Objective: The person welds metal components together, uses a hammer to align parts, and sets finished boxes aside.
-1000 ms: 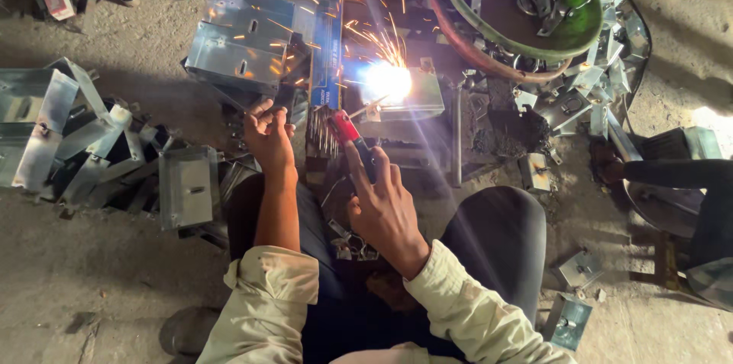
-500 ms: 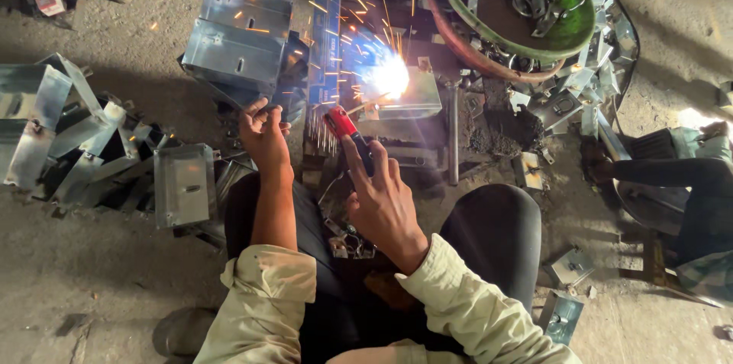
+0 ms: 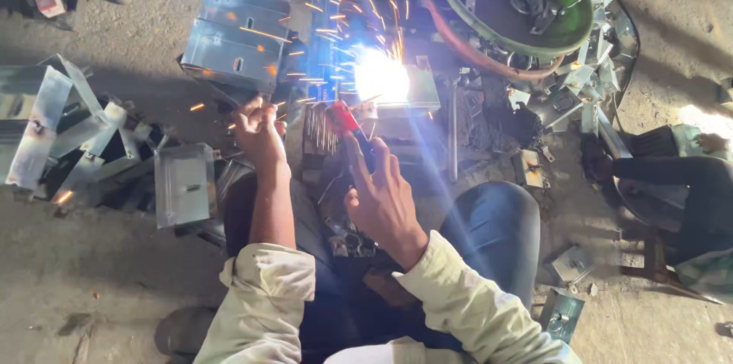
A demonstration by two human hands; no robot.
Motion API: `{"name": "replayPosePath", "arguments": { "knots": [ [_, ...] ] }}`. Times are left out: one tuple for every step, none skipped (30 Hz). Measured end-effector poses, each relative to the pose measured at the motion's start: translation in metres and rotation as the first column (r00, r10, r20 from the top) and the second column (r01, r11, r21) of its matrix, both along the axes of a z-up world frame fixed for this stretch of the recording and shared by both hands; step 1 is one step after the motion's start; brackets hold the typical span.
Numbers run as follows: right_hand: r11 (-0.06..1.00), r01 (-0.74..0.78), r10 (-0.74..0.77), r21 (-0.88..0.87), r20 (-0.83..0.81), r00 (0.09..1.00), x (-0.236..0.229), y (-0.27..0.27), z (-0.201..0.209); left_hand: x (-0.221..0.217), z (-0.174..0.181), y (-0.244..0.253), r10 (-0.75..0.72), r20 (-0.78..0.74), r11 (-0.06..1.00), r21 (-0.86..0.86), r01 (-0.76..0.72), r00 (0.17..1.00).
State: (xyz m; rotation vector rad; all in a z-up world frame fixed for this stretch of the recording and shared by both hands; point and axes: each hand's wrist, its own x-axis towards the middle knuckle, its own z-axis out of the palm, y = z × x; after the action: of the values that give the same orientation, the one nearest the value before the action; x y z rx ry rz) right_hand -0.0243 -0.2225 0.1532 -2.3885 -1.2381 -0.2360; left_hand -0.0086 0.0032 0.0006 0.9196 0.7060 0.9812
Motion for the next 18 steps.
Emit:
{"name": "replayPosePath", "arguments": {
  "knots": [
    [0.996, -0.041, 0.037, 0.074, 0.058, 0.998, 0.004, -0.003, 0.0, 0.0, 0.0, 0.0, 0.006, 0.009, 1.0, 0.009, -0.006, 1.0],
    [0.986, -0.086, 0.069, 0.144, 0.118, 0.991, 0.008, -0.007, 0.001, 0.0, 0.001, 0.001, 0.012, 0.017, 1.0, 0.017, -0.012, 1.0],
    [0.972, -0.086, 0.056, 0.217, 0.141, 0.988, 0.011, -0.016, 0.003, 0.0, 0.001, 0.0, 0.001, 0.074, 0.999, 0.046, -0.004, 0.997],
    [0.954, -0.088, 0.042, 0.288, 0.162, 0.986, 0.013, -0.03, 0.005, 0.0, 0.002, -0.001, -0.012, 0.13, 0.997, 0.076, 0.002, 0.991],
    [0.93, -0.087, 0.026, 0.357, 0.174, 0.984, 0.014, -0.045, 0.004, -0.002, 0.002, -0.003, -0.026, 0.177, 0.995, 0.103, 0.008, 0.984],
    [0.918, 0.02, -0.084, 0.396, 0.146, 0.986, 0.017, -0.064, 0.001, 0.0, 0.004, -0.003, -0.098, 0.093, 0.984, 0.155, 0.083, 0.991],
    [0.892, 0.129, -0.194, 0.433, 0.11, 0.975, 0.022, -0.089, -0.002, 0.004, 0.007, -0.002, -0.167, 0.002, 0.966, 0.202, 0.163, 0.986],
    [0.877, 0.172, -0.25, 0.448, 0.121, 0.961, 0.038, -0.117, -0.006, 0.008, 0.01, -0.003, -0.23, -0.091, 0.939, 0.24, 0.246, 0.969],
    [0.707, 0.418, -0.106, 0.57, -0.5, 0.86, 0.053, -0.144, -0.015, 0.016, 0.013, -0.007, -0.297, -0.23, 0.869, 0.337, 0.362, 0.927],
    [0.517, 0.377, -0.057, 0.768, -0.409, 0.911, 0.062, -0.175, -0.027, 0.024, 0.015, -0.008, -0.339, -0.371, 0.775, 0.41, 0.48, 0.864],
    [0.526, 0.484, -0.249, 0.699, -0.418, 0.874, 0.082, -0.21, -0.035, 0.033, 0.016, -0.008, -0.276, -0.492, 0.667, 0.52, 0.533, 0.826],
    [0.234, 0.579, 0.161, 0.781, -0.618, 0.769, 0.093, -0.245, -0.046, 0.043, 0.014, -0.008, -0.19, -0.595, 0.538, 0.603, 0.59, 0.781],
    [-0.046, 0.72, 0.584, 0.693, -0.565, 0.582, 0.101, -0.275, -0.06, 0.053, 0.012, -0.007, -0.083, -0.672, 0.389, 0.658, 0.645, 0.736],
    [-0.043, 0.783, 0.536, 0.621, -0.647, 0.542, 0.104, -0.304, -0.074, 0.06, 0.008, -0.006, -0.074, -0.741, 0.345, 0.609, 0.714, 0.668],
    [-0.046, 0.837, 0.488, 0.545, -0.719, 0.495, 0.105, -0.329, -0.089, 0.068, 0.005, -0.006, -0.059, -0.801, 0.301, 0.555, 0.776, 0.596],
    [-0.055, 0.884, 0.438, 0.463, -0.785, 0.438, 0.105, -0.353, -0.105, 0.076, 0.001, -0.005, -0.038, -0.854, 0.259, 0.493, 0.831, 0.519],
    [-0.007, 0.92, 0.396, 0.391, -0.844, 0.362, 0.1, -0.37, -0.125, 0.085, -0.002, -0.002, -0.043, -0.854, 0.25, 0.493, 0.834, 0.518],
    [0.039, 0.949, 0.351, 0.313, -0.893, 0.281, 0.097, -0.381, -0.15, 0.093, -0.005, 0.001, -0.047, -0.855, 0.241, 0.493, 0.836, 0.517]
  ]
}}
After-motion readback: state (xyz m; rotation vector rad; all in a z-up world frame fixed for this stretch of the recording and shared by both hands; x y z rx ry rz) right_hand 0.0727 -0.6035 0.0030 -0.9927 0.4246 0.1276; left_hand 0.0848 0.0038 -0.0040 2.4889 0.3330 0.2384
